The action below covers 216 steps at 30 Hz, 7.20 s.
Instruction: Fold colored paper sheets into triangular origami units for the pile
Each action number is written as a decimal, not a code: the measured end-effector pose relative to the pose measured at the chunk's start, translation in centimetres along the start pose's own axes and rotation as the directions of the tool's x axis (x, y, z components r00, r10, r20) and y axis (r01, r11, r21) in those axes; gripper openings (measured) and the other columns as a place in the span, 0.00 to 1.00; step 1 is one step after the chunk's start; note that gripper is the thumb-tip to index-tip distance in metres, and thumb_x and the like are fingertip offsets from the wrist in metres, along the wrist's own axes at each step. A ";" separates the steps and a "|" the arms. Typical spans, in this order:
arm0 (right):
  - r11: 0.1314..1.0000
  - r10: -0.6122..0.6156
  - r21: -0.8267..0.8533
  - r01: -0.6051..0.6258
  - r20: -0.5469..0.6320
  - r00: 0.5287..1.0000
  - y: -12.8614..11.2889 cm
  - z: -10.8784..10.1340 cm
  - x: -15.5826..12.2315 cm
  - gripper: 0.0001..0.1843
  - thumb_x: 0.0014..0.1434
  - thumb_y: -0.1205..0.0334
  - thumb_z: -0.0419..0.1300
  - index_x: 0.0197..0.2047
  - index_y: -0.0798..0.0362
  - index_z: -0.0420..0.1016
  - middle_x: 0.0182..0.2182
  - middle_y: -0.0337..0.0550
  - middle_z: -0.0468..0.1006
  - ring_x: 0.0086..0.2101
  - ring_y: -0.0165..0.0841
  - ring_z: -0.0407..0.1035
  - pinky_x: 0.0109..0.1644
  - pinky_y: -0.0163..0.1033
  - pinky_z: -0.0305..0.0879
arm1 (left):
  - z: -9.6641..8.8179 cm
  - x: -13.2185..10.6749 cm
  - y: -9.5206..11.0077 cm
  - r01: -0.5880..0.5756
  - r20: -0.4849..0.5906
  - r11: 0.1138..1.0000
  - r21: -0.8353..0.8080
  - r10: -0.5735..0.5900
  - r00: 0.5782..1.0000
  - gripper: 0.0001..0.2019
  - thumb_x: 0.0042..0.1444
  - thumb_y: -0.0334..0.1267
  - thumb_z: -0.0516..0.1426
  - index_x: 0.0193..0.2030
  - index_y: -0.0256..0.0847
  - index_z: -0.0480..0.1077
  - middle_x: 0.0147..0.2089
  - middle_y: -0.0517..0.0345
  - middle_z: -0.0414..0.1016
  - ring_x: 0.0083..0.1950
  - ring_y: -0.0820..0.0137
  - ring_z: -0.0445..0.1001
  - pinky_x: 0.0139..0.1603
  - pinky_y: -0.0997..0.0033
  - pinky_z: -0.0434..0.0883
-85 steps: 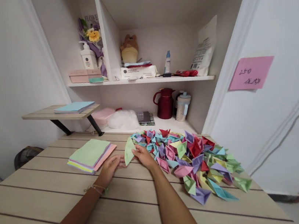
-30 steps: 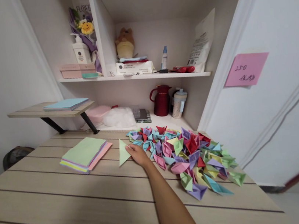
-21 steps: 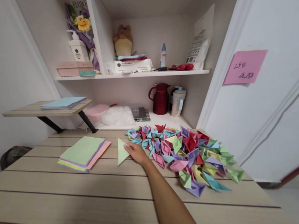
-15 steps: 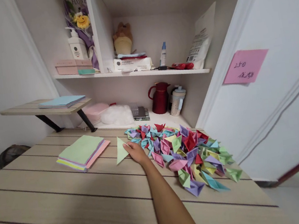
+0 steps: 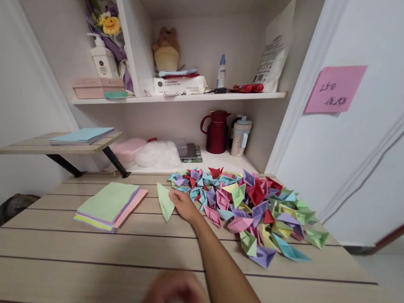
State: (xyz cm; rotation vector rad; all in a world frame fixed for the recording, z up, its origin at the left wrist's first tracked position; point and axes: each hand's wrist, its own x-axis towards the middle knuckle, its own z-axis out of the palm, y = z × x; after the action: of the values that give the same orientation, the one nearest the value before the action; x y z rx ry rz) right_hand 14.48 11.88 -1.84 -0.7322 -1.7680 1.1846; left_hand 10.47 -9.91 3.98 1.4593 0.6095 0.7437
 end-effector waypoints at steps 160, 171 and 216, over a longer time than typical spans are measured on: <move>0.930 0.185 0.361 -0.077 -0.276 0.943 -3.6 1.2 -7.2 0.12 0.50 0.54 0.58 0.32 0.54 0.72 0.22 0.38 0.69 0.19 0.26 0.60 0.21 0.31 0.58 | -14.1 3.3 -3.2 -0.081 -0.780 0.997 0.017 0.064 0.623 0.08 0.40 0.35 0.60 0.30 0.37 0.69 0.26 0.61 0.71 0.27 0.73 0.69 0.26 0.77 0.64; 0.991 0.110 0.102 -0.080 -0.329 0.938 -3.5 1.0 -7.3 0.15 0.45 0.57 0.63 0.38 0.54 0.75 0.27 0.40 0.71 0.23 0.27 0.59 0.24 0.31 0.58 | -13.6 3.4 -3.2 -0.027 -0.728 0.996 0.090 0.084 0.680 0.17 0.40 0.36 0.63 0.40 0.37 0.73 0.33 0.56 0.75 0.33 0.69 0.71 0.35 0.73 0.67; 0.992 0.127 0.050 -0.119 -0.202 0.971 -3.4 1.6 -7.4 0.13 0.48 0.56 0.61 0.33 0.56 0.77 0.22 0.40 0.74 0.21 0.27 0.62 0.23 0.30 0.56 | -13.9 3.3 -3.9 0.089 -0.785 0.986 0.142 0.058 0.617 0.18 0.49 0.48 0.55 0.18 0.37 0.60 0.10 0.69 0.55 0.13 0.80 0.53 0.15 0.80 0.50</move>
State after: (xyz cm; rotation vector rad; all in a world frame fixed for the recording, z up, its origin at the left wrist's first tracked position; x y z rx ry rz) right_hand 16.39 3.84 -1.37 -0.9187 -1.5444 1.1758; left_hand 2.30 1.72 -0.18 1.2152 1.3946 1.3726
